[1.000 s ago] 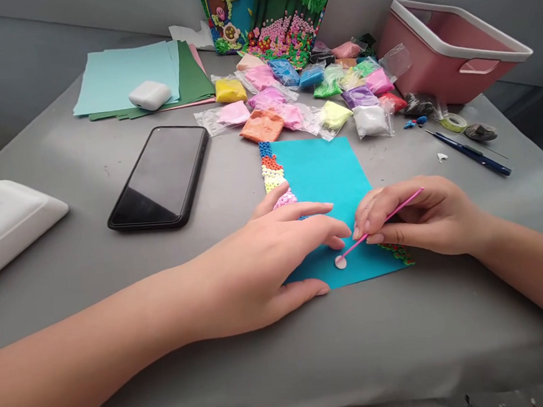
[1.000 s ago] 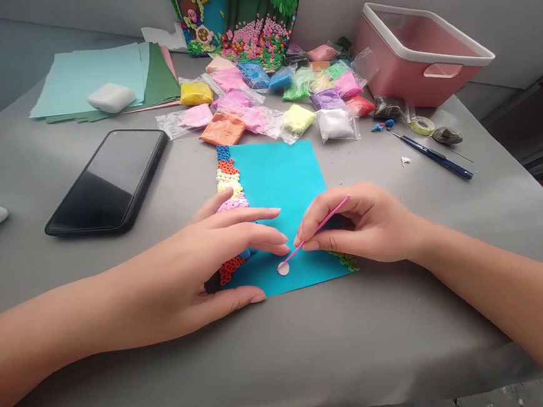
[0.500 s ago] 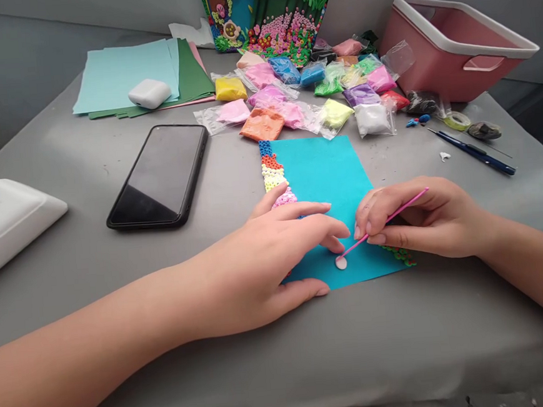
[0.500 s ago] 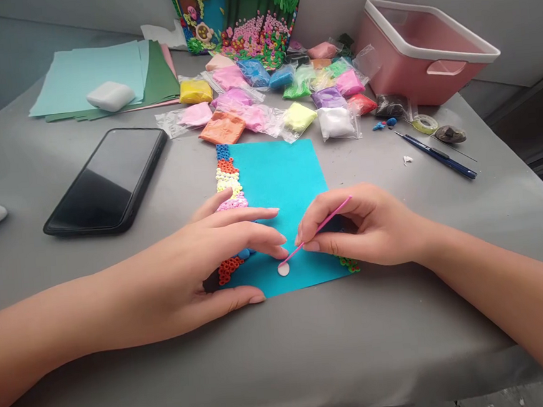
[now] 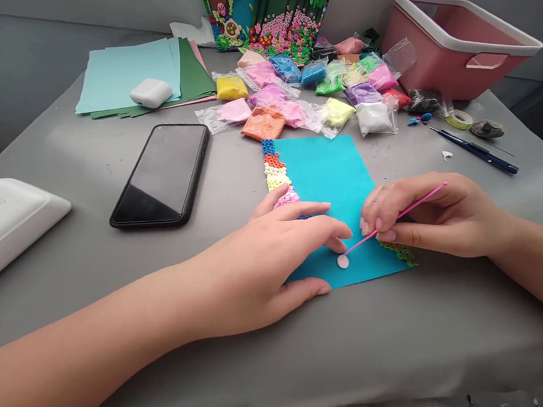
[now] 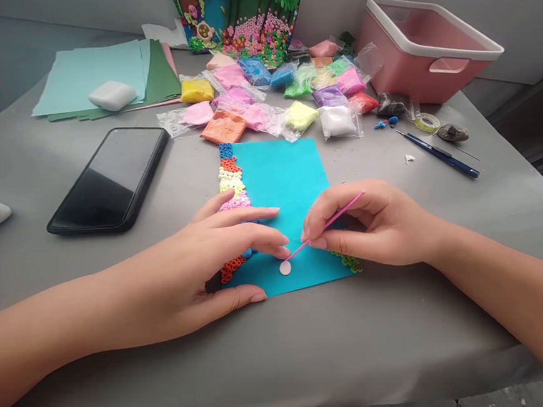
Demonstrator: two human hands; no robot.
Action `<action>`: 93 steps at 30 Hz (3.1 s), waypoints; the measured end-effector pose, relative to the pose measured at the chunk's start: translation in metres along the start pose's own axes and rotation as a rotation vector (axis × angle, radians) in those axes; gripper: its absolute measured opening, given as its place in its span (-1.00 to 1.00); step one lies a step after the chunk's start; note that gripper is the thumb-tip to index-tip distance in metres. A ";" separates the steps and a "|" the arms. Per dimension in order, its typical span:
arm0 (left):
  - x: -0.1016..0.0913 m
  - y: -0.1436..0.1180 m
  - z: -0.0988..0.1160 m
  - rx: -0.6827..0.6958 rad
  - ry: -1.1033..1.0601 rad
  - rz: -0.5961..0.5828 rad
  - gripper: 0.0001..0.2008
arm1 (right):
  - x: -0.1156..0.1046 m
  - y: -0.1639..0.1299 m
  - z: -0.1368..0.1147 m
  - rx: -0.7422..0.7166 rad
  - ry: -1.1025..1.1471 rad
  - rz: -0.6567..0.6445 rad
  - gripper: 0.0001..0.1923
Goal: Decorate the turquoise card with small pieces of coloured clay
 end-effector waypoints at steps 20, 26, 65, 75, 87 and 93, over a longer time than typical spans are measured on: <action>0.001 -0.001 0.001 0.015 0.029 -0.016 -0.70 | 0.000 0.000 0.001 -0.012 -0.021 -0.027 -0.74; 0.002 0.000 0.001 0.018 0.030 -0.032 -0.69 | -0.001 -0.001 0.002 0.005 -0.040 -0.062 -0.75; -0.001 -0.001 0.003 0.075 0.047 0.073 -0.74 | 0.003 0.000 -0.002 0.015 -0.044 -0.039 -0.77; -0.002 -0.003 0.003 0.079 0.044 0.078 -0.73 | 0.001 -0.001 -0.003 0.012 -0.068 -0.039 -0.78; -0.001 -0.002 0.004 0.069 0.030 0.060 -0.74 | 0.003 0.001 -0.002 0.001 -0.070 -0.046 -0.81; -0.001 -0.001 0.003 0.075 0.014 0.054 -0.73 | 0.004 0.000 -0.003 -0.011 -0.110 -0.025 -0.75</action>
Point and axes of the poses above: each hand's wrist, its own y-axis towards the middle knuckle, its own x-axis out of the palm, z = x × y, the point moved 5 cm from there along y, towards the middle knuckle, and after that the axes turned 9 degrees about -x, right-handed, at the moved point
